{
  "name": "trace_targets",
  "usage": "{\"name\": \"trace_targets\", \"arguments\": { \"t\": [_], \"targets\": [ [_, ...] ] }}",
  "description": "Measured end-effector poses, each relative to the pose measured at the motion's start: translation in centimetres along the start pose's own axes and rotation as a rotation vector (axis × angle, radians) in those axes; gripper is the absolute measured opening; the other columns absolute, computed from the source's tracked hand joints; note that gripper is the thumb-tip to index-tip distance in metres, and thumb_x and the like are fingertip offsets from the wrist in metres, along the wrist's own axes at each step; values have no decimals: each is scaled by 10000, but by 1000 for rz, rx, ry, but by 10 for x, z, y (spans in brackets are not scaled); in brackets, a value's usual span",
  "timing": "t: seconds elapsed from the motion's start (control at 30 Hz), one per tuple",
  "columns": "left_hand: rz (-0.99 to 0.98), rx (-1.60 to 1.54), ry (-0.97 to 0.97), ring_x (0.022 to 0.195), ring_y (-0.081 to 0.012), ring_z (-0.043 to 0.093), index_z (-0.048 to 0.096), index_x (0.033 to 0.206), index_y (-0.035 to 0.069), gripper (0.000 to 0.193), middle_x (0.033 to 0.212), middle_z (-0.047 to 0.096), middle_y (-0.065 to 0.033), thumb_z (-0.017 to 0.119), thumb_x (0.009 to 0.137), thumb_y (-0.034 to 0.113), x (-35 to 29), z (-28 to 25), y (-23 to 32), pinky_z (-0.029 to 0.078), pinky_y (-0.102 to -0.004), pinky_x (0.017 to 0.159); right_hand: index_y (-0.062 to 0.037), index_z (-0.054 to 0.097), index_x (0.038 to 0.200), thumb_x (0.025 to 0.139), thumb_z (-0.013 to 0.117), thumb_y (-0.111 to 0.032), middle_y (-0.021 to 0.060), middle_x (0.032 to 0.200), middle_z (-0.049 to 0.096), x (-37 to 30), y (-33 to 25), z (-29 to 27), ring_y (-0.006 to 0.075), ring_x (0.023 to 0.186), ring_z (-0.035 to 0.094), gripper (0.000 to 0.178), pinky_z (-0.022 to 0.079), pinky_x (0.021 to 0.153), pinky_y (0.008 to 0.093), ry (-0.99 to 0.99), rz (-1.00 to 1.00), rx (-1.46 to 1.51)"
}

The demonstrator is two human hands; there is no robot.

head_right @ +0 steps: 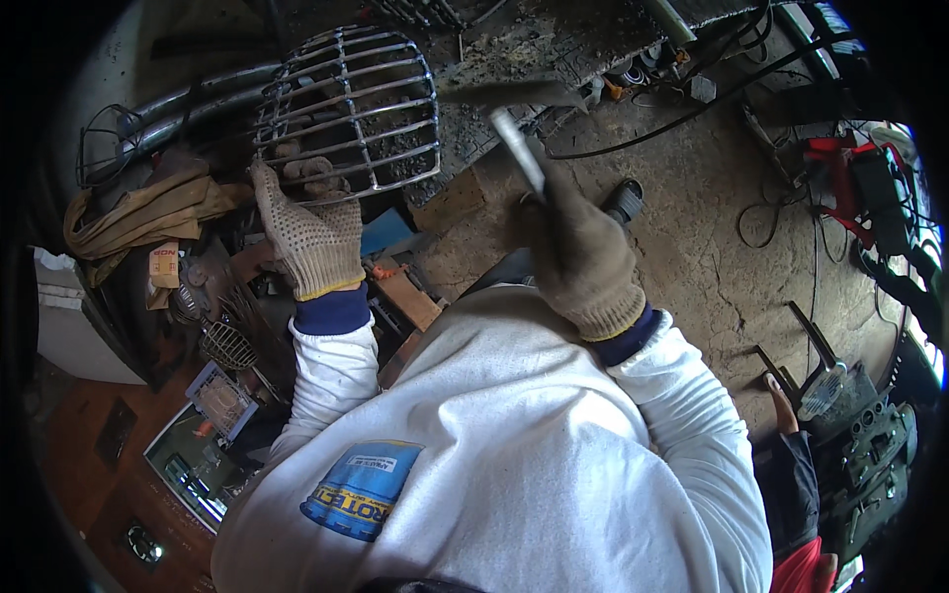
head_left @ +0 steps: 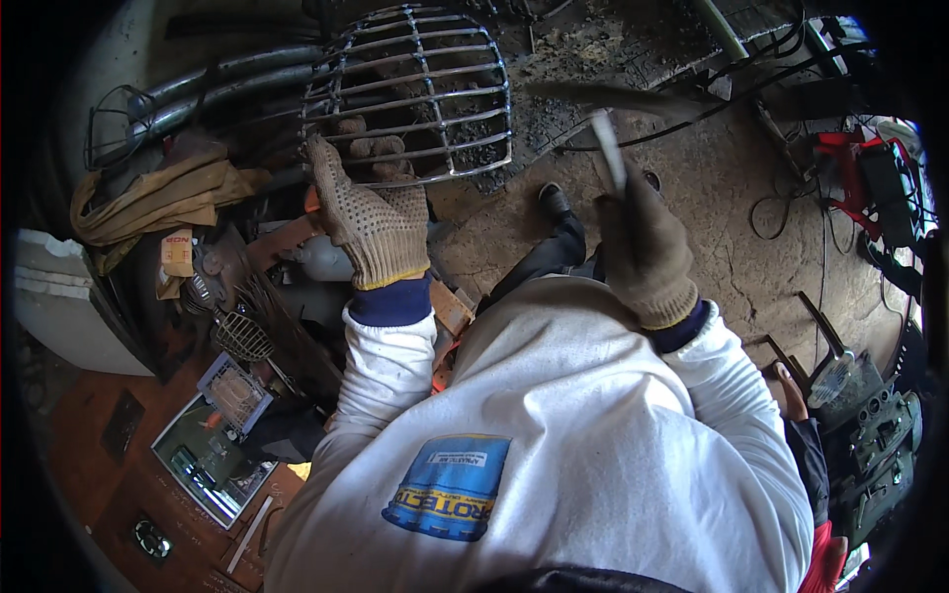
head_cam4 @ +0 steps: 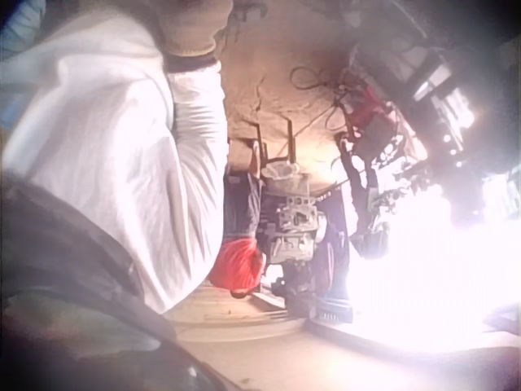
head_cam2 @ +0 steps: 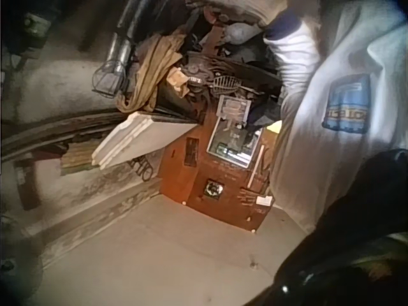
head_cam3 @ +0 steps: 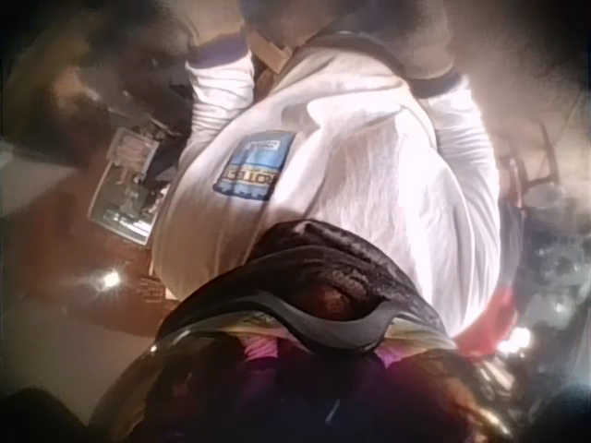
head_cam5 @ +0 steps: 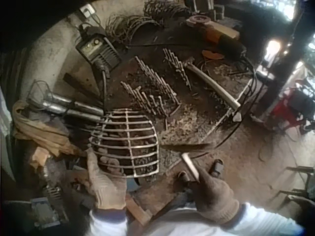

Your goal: The person welds a metal wire frame using a welding tool, then uses a hammer to tap on the welded joints while holding the frame by hand.

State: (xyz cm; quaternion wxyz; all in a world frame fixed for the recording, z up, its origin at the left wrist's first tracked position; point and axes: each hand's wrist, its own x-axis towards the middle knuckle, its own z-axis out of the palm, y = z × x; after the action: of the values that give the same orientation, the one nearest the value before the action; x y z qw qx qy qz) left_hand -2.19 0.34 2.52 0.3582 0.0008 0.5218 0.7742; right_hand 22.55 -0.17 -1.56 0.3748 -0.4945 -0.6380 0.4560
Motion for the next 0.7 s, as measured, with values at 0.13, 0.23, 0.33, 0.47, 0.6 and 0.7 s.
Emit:
{"name": "trace_targets", "arguments": {
  "t": [0.13,0.23,0.33,0.47,0.6,0.7],
  "targets": [
    [-20,-23,-63,637,-44,555,621,1014,104,226,789,595,35,618,969,325,2,-3,2,460,-161,505,-45,502,1371,957,535,-47,110,859,695,2,-6,-4,199,772,696,416,549,678,320,-158,-10,-178],
    [-3,22,-27,629,-46,554,620,1013,96,235,778,590,34,616,970,327,-2,2,1,463,-157,495,-93,464,1412,942,538,-54,150,901,710,-1,0,-5,293,811,728,477,571,702,373,-98,25,40],
    [-29,19,-64,619,-51,552,622,1003,96,238,766,588,33,619,968,331,0,-2,3,462,-155,494,-63,492,1384,950,549,-60,152,892,710,0,2,-3,264,793,720,438,561,686,351,-153,16,-68],
    [6,12,5,605,-58,550,625,988,101,239,753,587,32,621,967,339,-6,11,1,455,-158,494,12,526,1333,948,568,-47,149,869,706,2,-5,-3,177,758,701,392,540,650,292,-123,2,-109],
    [34,70,42,607,-58,551,620,995,100,242,753,586,31,614,971,341,-7,9,0,453,-158,490,-8,548,1320,937,590,-50,141,853,707,-1,-5,2,192,744,708,387,540,639,296,-42,-58,-49],
    [-1,26,-18,604,-55,547,617,1002,99,247,746,580,31,609,975,344,-1,2,2,454,-159,494,-31,515,1358,941,568,-58,130,858,711,1,-9,-1,235,765,717,422,557,664,332,-107,-9,-185]
  ]
}}
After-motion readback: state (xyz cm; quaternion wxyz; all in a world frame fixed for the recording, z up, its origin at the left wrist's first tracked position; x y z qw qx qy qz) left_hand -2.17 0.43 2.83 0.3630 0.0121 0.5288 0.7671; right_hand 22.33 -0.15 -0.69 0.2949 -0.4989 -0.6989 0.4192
